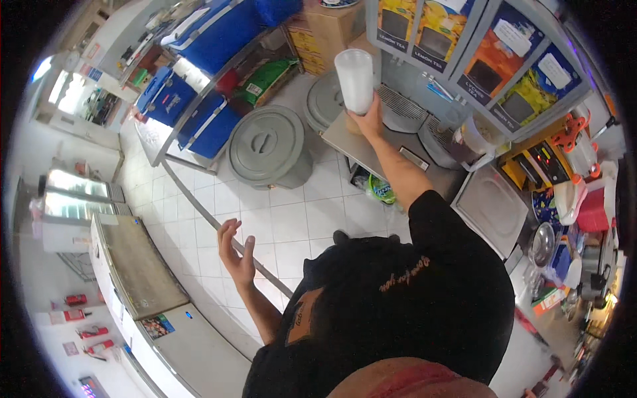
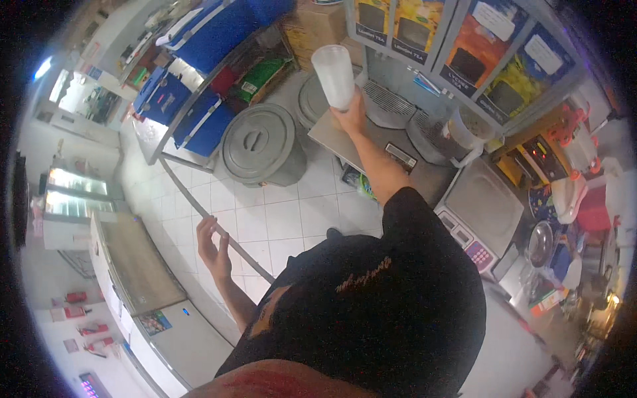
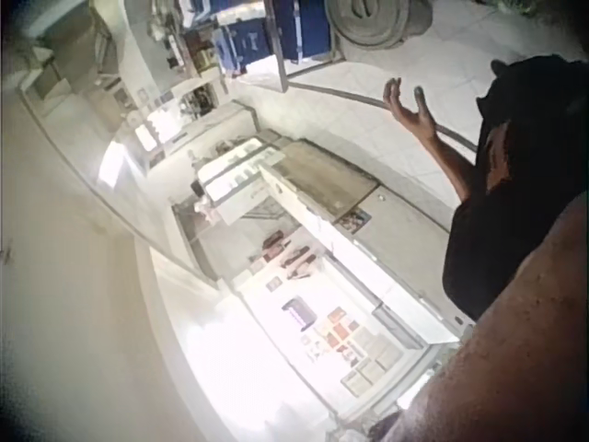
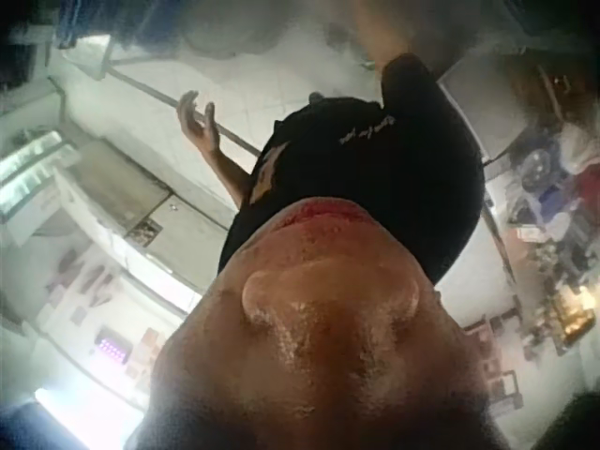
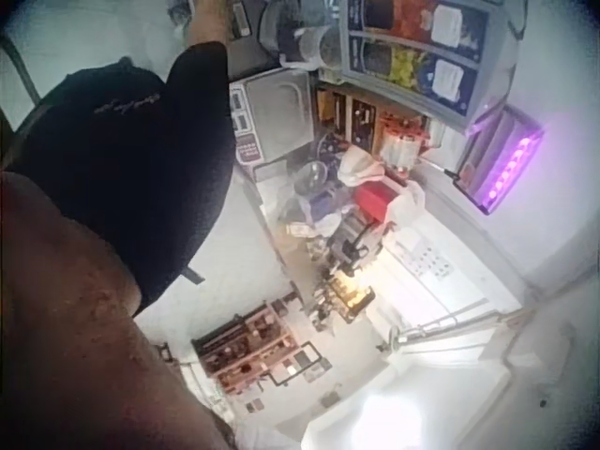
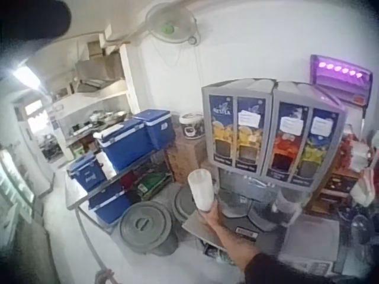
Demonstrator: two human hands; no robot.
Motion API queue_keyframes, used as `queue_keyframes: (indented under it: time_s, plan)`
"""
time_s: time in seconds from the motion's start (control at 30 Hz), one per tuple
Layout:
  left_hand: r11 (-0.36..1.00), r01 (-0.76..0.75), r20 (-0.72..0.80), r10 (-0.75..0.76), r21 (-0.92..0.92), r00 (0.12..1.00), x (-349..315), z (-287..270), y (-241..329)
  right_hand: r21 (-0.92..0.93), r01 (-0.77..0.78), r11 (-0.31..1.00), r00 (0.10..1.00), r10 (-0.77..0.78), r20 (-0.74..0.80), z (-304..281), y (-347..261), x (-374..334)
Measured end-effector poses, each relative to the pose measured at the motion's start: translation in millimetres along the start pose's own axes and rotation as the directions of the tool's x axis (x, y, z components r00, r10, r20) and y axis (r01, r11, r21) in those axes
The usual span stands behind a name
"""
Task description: The person prepares drinks by pouring liquid from a container into a dispenser, checking a phone, handling ingredients in bowls, and organizing plastic cups.
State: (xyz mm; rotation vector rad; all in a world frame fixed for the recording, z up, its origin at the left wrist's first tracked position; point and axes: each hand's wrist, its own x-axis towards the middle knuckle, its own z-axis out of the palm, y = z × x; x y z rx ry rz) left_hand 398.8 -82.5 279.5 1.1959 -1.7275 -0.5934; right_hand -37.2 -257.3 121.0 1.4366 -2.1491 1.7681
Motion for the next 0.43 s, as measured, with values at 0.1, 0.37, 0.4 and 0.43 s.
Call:
queue_keyframes:
  time_s: [0.1, 0.37, 0.4, 0.43]
  plan:
    - [0.997, 0.013, 0.075, -0.019, 0.075, 0.997, 12.2, 4.2, -15.7, -0.241, -0.040, 0.970, 0.999, 0.040, -0.004, 3.0, 12.4, -12.6]
    - [0.973, -0.107, 0.635, 0.214, -0.202, 0.742, 66.8, 125.8, -18.7, -0.217, -0.015, 0.976, 0.971, 0.066, 0.229, -75.5, 33.8, -143.5]
    - [0.960, -0.133, 0.684, 0.271, -0.248, 0.677, 70.9, 150.7, -14.5, -0.192, -0.075, 0.978, 0.929, 0.139, 0.344, -100.2, 45.3, -163.7]
    - [0.943, -0.148, 0.729, 0.325, -0.298, 0.602, 72.2, 175.8, -10.3, -0.253, -0.139, 0.957, 0.937, 0.210, 0.280, -131.4, 55.1, -185.2]
